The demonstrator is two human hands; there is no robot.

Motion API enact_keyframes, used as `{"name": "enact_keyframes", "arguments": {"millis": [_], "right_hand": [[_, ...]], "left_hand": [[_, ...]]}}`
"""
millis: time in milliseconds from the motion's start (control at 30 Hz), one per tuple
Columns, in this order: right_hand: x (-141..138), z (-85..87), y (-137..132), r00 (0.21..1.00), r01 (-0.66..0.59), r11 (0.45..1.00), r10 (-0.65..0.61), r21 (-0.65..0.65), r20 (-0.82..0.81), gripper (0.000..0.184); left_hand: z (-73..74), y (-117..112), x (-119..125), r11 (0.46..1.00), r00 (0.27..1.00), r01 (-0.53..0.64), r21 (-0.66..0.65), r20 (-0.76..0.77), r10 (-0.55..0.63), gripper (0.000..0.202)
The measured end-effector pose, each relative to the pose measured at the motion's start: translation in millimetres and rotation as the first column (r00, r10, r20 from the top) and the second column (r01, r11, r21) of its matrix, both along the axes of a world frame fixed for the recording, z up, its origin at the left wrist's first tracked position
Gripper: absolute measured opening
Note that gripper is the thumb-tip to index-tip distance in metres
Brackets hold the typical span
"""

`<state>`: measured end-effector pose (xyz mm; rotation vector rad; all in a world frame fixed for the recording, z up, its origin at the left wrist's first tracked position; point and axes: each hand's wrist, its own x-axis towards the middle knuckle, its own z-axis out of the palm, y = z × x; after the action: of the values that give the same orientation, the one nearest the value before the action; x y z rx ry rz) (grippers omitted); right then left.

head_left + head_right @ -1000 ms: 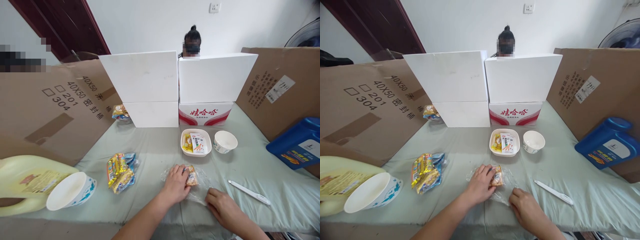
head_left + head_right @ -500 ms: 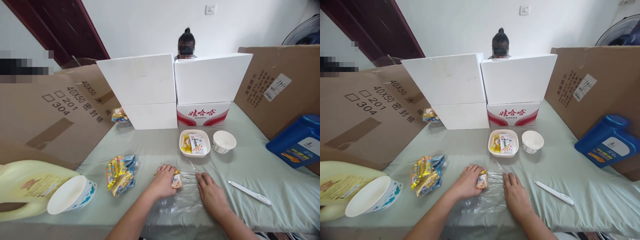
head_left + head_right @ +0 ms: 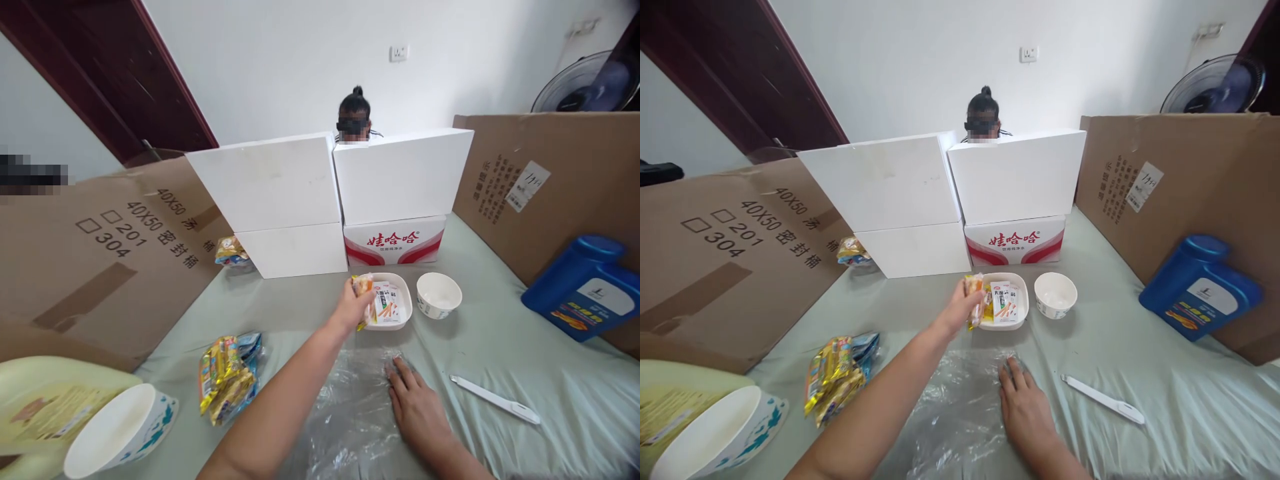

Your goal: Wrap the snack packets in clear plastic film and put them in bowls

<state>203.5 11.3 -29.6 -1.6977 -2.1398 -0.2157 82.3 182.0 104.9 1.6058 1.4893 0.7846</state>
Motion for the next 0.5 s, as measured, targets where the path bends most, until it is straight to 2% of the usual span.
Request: {"name": "enact_keyframes", "arguments": {"millis": [100,200,333,500], "right_hand": [[0,2.2,0,1.0,0.016,1.0,-0.015,-0.026,0.018,0.038],[-1,2.9,0,0.999,0.036,0.998,-0.036,-0.059,0.0,0.037],[-1,1.3,1,0.998,0.046,0.995,-0.049,-0.086,-0.04,0.039],[0,-3.2,1,1.0,0.024,0.998,-0.024,-0.053,-0.009,0.038]], "left_hand": [[-0.6,21,50,0.998,0.999,0.028,-0.06,-0.032,-0.03,0.039],[-7.7,29,75,0.995,0.994,0.026,-0.101,-0.103,-0.037,0.042],[-15.7,30,76,0.996,0.98,0.007,-0.094,-0.2,-0.026,0.051],[-15.7,27,65,1.0,0.946,0.013,0.023,-0.324,-0.005,0.077]]}}
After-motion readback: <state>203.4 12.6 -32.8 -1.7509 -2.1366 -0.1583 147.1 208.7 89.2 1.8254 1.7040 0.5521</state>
